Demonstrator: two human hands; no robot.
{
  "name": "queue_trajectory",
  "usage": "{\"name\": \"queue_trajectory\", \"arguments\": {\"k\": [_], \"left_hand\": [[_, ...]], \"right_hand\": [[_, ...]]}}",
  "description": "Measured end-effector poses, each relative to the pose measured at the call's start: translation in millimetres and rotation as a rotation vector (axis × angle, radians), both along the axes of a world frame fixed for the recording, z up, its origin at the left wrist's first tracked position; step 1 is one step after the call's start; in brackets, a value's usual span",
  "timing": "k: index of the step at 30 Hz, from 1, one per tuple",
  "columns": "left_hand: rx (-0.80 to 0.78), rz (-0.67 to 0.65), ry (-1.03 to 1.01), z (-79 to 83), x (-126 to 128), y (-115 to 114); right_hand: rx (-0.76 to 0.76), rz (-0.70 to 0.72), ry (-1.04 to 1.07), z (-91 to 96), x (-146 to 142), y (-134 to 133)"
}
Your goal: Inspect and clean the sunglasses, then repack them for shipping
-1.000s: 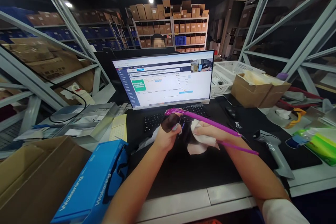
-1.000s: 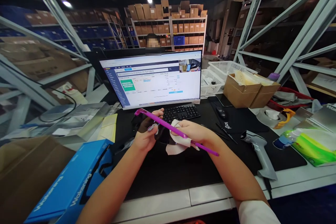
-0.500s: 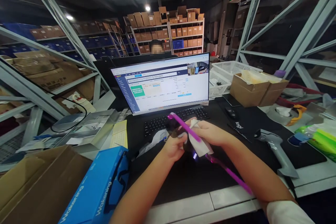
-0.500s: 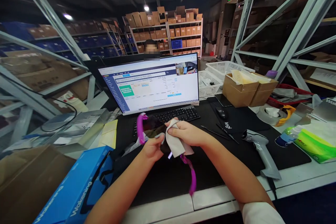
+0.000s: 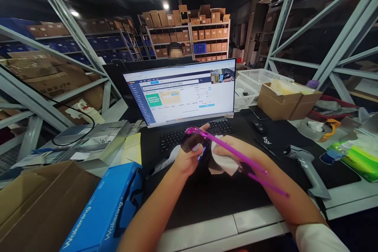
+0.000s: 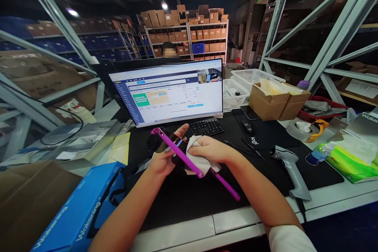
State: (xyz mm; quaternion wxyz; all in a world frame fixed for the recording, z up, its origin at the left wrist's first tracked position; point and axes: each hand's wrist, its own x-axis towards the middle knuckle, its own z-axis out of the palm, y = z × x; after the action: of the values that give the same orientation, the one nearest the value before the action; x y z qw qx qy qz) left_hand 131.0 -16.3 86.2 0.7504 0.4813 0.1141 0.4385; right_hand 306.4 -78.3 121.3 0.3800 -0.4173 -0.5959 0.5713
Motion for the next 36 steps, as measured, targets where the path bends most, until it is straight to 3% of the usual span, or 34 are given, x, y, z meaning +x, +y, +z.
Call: {"name": "queue_trajectory", "arguments": {"k": [2, 4, 9, 12, 14, 18, 21, 24, 27, 32, 36], "left_hand": [[-0.057, -0.155, 0.062, -3.7, 6.1, -3.7], [-0.06, -0.201, 0.083, -4.7, 9.0, -5.8], [0.166, 0.089, 0.017, 7.7, -11.1, 6.8], [0.241, 0.183, 0.017, 11.3, -22.6, 14.0], [0.191, 0.151, 0.054, 7.7, -20.8, 12.4], [0.076, -0.054, 0.136, -3.1, -5.1, 2.6], [0.197, 0.01, 0.149, -2.8, -3.2, 2.2], [0.366, 0.171, 0.107, 4.8, -14.1, 8.3], [0.457, 0.249, 0.108, 13.4, -29.0, 15.2], [0.435, 0.158, 0.188, 18.3, -39.7, 22.1], [0.335, 0.016, 0.241, 15.0, -27.1, 13.8]], "right_hand": [[0.052, -0.027, 0.01, -5.6, -1.4, 2.3], [0.089, -0.055, -0.006, -8.4, -3.5, 3.7], [0.058, -0.064, -0.04, -3.1, -9.2, 0.3], [-0.023, -0.009, -0.057, -1.7, -9.6, -1.6], [-0.015, 0.001, -0.039, -4.3, -7.9, -0.2], [0.169, -0.048, -0.004, -11.7, -4.0, 6.4], [0.167, -0.054, -0.033, -11.9, -3.4, 8.3], [0.06, 0.01, -0.072, -7.0, -1.9, 6.9], [-0.013, 0.096, -0.091, -3.4, 4.3, 6.0], [-0.045, 0.298, -0.06, -8.4, 6.3, 7.9], [0.118, 0.041, -0.041, -11.0, -8.9, 8.0]]}}
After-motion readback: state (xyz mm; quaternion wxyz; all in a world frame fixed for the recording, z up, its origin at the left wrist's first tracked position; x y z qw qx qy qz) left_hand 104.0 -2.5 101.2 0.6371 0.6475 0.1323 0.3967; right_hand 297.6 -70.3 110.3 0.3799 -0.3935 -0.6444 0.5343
